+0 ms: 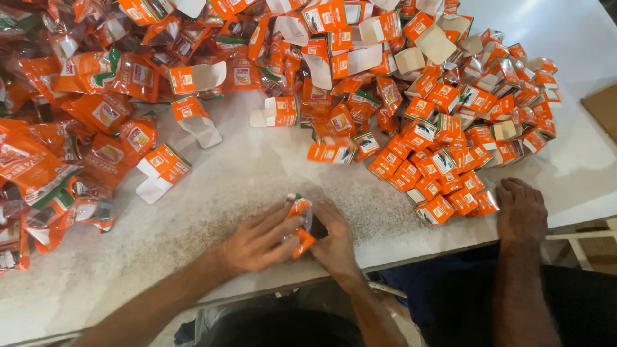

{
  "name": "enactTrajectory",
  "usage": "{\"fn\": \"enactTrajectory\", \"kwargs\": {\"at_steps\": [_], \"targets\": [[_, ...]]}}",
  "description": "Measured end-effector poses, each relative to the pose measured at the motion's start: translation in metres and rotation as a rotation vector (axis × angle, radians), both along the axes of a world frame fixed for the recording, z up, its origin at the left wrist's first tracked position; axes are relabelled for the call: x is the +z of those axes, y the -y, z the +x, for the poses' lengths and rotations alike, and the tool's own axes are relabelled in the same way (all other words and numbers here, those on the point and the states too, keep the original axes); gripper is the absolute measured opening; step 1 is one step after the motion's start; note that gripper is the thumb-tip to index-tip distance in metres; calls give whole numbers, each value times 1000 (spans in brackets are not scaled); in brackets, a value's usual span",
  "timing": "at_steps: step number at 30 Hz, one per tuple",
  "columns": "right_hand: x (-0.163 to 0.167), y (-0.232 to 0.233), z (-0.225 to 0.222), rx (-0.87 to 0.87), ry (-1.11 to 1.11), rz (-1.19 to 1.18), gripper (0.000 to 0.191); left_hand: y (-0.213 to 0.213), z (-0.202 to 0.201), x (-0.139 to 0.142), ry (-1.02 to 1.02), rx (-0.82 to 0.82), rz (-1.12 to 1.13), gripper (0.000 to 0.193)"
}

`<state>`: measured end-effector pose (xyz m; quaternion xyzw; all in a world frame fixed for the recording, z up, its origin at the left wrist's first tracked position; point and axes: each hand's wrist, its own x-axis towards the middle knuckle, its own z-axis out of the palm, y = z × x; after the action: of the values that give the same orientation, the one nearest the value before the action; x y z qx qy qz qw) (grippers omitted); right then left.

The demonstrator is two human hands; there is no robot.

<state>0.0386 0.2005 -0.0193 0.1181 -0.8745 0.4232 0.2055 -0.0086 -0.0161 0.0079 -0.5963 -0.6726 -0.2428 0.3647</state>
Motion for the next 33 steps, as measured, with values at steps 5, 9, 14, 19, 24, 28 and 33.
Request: {"fn": "enactTrajectory", "kwargs": {"at_steps": [5, 9, 14, 19, 24, 28, 33], "targets": [[-1, -1, 2, -8, 20, -43, 50, -8, 0, -6, 200, 240, -137, 42], [5, -2, 3, -3, 46, -49, 52, -18, 4, -5, 415, 324, -89, 46], [11, -1, 6, 21, -80, 14, 60, -30, 17, 0, 511, 480, -36, 25], [12, 1, 7, 2, 19, 13, 60, -45, 16, -2, 794, 428, 303, 32], [9, 4, 9, -2, 16, 6, 62, -41, -6, -13, 1429, 446, 215, 55], [6, 9, 13, -25, -34, -51, 60, -46, -12, -23, 1358, 428, 219, 23], [9, 6, 13, 74, -154, 107, 60, -41, -12, -22, 1409, 305, 167, 19]]}}
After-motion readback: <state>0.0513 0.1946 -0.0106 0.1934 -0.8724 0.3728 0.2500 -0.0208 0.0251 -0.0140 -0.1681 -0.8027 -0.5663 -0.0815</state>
